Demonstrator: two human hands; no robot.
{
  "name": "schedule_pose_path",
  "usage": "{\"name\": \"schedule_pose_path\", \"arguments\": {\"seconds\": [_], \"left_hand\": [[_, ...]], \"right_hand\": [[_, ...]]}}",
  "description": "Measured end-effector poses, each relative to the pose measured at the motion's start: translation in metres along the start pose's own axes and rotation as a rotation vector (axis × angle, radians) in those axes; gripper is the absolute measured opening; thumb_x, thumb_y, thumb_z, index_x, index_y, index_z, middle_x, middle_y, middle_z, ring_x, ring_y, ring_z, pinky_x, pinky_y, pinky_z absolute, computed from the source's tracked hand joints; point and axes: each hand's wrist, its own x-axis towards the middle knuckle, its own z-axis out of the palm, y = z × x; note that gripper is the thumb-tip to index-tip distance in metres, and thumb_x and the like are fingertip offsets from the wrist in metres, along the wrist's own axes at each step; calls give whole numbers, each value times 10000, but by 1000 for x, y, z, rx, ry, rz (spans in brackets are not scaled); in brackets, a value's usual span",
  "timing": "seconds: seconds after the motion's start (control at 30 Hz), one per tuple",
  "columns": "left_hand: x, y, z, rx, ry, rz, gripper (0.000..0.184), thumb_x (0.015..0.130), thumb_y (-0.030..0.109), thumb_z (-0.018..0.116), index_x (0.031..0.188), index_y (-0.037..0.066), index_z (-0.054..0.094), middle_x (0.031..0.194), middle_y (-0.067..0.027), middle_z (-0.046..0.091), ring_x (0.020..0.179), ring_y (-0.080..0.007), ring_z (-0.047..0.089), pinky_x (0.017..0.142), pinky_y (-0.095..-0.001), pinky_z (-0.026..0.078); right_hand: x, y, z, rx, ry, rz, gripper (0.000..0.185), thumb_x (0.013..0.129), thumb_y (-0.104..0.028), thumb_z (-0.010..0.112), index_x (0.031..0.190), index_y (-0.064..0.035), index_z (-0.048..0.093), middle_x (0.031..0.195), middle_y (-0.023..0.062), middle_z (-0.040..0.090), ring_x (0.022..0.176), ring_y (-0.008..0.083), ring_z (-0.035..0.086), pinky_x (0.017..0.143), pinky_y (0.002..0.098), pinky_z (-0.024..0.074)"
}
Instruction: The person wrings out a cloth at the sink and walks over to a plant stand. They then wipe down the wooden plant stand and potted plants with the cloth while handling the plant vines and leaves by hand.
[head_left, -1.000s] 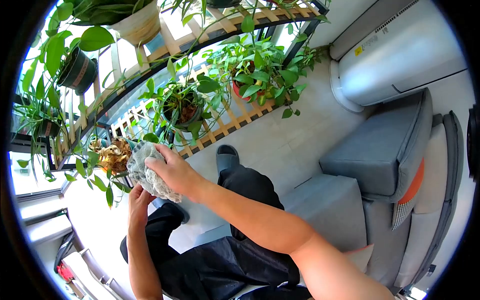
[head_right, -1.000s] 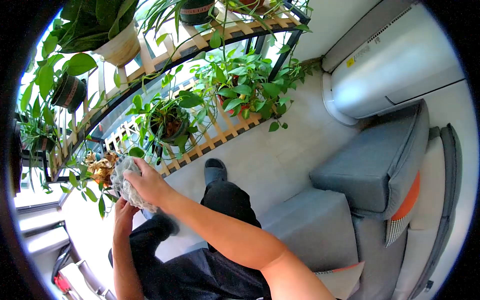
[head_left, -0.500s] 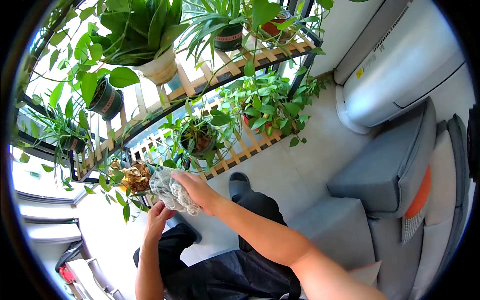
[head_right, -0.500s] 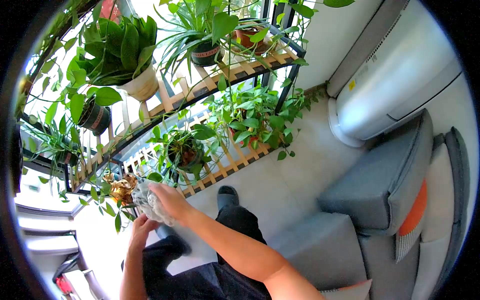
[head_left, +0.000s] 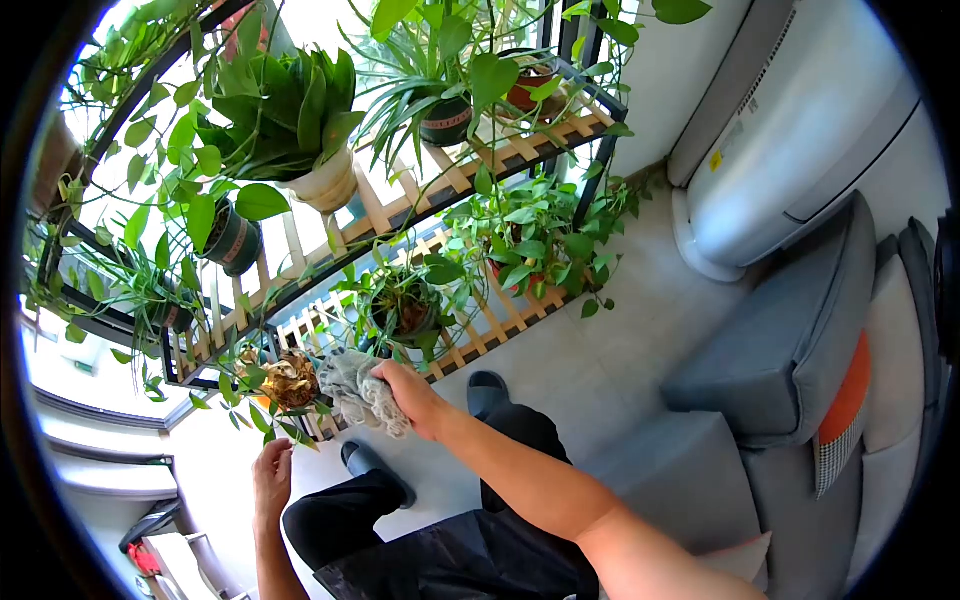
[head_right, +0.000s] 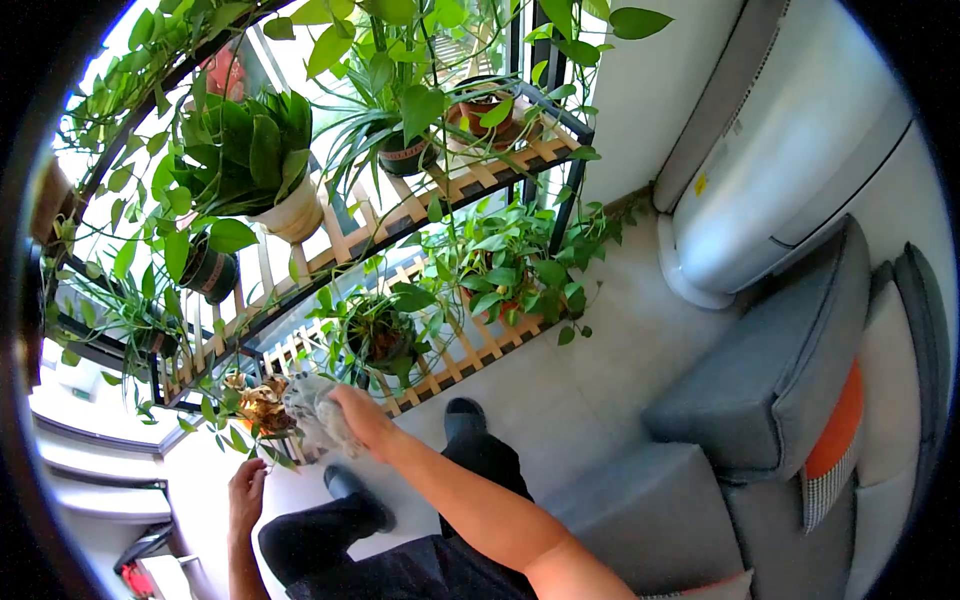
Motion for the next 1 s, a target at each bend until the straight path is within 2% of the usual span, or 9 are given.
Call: {"name": "schedule_pose_path", "arguments": {"seconds": [0.2, 0.27, 0.4, 0.47, 0.53, 0.67, 0.77, 0.87, 1.0], "left_hand": [[-26, -28, -39, 106, 103, -96, 228, 926, 105, 529, 1065, -28, 651, 943, -168, 695, 862, -251, 675, 795, -363, 522], [-45, -59, -48, 107, 152, -84, 226, 924, 100, 528, 1053, -37, 651, 922, -165, 696, 836, -246, 676, 788, -354, 525], [-103, -128, -57, -9, 183, -267, 207, 911, 70, 516, 1006, -50, 655, 840, -121, 685, 775, -197, 660, 740, -316, 528], [-143, -173, -45, -119, 163, -332, 180, 894, 56, 532, 978, -26, 668, 802, -95, 677, 737, -170, 655, 704, -295, 526], [-188, -181, -31, 45, 127, -348, 165, 869, 63, 575, 961, -22, 682, 785, -102, 693, 719, -161, 654, 694, -308, 530], [-265, -206, 1, -52, 85, -672, 221, 851, 122, 602, 975, -33, 700, 801, -133, 709, 740, -193, 669, 701, -316, 531], [-323, -244, 32, -90, 83, -665, 247, 854, 140, 595, 1004, -30, 694, 817, -139, 712, 757, -195, 671, 708, -324, 530], [-350, -241, 42, -184, 35, -826, 258, 877, 153, 586, 1045, -17, 682, 818, -113, 706, 758, -180, 668, 680, -314, 530], [-370, -247, 58, -334, 26, -887, 261, 891, 148, 576, 1062, -20, 677, 854, -106, 702, 766, -172, 677, 643, -297, 531]], "right_hand": [[8, 4, -10, -118, 54, -68, 262, 923, -244, 513, 1084, -73, 629, 969, 43, 650, 841, 120, 643, 719, 287, 546], [0, -2, -2, -99, 66, -61, 247, 913, -268, 520, 1040, -87, 631, 944, 29, 631, 833, 126, 619, 712, 291, 517], [-11, -9, 4, -58, 106, -59, 217, 911, -273, 533, 992, -103, 641, 926, 15, 615, 833, 131, 600, 710, 298, 489], [-2, -3, -5, -78, 100, -38, 222, 922, -270, 527, 1011, -99, 639, 930, 16, 620, 852, 130, 608, 718, 305, 495], [15, 9, -24, -133, 66, -91, 253, 941, -250, 519, 1084, -85, 645, 1001, 36, 661, 862, 148, 652, 739, 319, 539], [5, 2, -18, -135, 96, -55, 249, 953, -262, 508, 1065, -87, 645, 990, 40, 669, 856, 157, 658, 743, 323, 540], [-2, -3, -9, -118, 116, -22, 278, 969, -286, 473, 1052, -84, 645, 958, 42, 684, 842, 167, 663, 743, 333, 545], [16, 8, -30, -136, 119, 25, 288, 966, -288, 470, 1055, -77, 645, 970, 44, 686, 851, 174, 667, 748, 339, 546], [18, 12, -33, -190, 190, -3, 304, 961, -296, 471, 1065, -70, 645, 984, 47, 688, 881, 184, 668, 771, 346, 548]]}}
